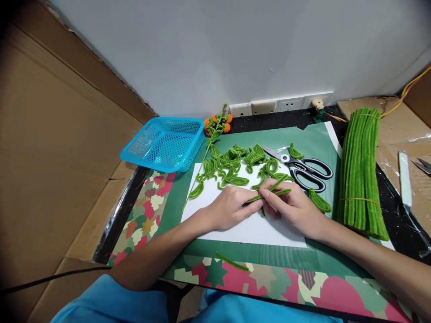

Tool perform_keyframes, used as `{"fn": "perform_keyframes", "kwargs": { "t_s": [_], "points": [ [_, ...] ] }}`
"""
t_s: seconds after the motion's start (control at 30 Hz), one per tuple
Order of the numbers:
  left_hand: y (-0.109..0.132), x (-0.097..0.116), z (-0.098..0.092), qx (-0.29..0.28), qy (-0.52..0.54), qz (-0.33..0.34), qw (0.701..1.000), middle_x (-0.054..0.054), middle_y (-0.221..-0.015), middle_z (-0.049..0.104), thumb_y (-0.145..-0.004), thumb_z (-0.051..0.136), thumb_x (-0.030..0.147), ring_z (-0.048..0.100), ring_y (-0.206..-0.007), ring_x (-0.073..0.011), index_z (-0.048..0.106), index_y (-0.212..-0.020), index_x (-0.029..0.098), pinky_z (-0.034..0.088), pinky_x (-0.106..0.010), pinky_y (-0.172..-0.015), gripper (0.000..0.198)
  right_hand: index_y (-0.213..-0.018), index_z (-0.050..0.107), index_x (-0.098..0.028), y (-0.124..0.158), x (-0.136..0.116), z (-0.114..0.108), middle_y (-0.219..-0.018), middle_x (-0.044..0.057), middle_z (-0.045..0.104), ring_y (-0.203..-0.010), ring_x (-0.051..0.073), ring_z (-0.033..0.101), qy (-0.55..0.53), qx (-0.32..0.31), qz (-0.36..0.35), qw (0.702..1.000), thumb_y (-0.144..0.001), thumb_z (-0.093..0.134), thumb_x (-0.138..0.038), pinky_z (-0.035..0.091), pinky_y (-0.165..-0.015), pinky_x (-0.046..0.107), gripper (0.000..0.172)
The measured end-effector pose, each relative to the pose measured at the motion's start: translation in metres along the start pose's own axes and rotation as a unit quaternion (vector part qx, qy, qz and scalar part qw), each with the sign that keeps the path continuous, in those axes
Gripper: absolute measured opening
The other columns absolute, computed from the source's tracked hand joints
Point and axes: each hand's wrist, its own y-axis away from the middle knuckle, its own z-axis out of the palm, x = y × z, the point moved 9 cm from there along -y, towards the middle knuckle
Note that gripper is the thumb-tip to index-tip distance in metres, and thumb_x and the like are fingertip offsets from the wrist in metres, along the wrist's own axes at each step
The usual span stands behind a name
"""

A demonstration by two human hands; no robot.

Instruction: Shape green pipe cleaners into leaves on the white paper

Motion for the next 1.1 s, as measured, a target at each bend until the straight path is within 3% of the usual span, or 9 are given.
{"fn": "perform_keyframes", "kwargs": {
  "t_s": [0.37,1.1],
  "points": [
    [-0.0001,0.0003,-0.0003,-0.005,0.001,-0.003,1.0,-0.003,-0.089,0.076,-0.114,0.041,0.045,0.069,-0.08,-0.0161,0.074,-0.096,0.019,0.041,-0.028,-0.069,0.046,-0.075,0.071,-0.019,-0.0007,-0.001,-0.0004,-0.071,0.002,0.063,-0.057,0.014,0.058,0.008,0.006,0.002,1.0,-0.104,0.065,-0.055,0.048,-0.054,0.027,0.047],
    [-0.0001,-0.0003,0.0004,0.002,0.002,0.003,1.0,-0.002,-0.088,0.076,-0.114,0.041,0.045,0.068,-0.077,-0.0152,0.072,-0.095,0.019,0.038,-0.027,-0.069,0.045,-0.076,0.07,-0.019,0.0001,-0.0009,-0.0003,-0.073,0.001,0.062,-0.058,0.013,0.058,0.001,0.0,-0.001,1.0,-0.108,0.062,-0.047,0.045,-0.056,0.027,0.044]
  ]
}}
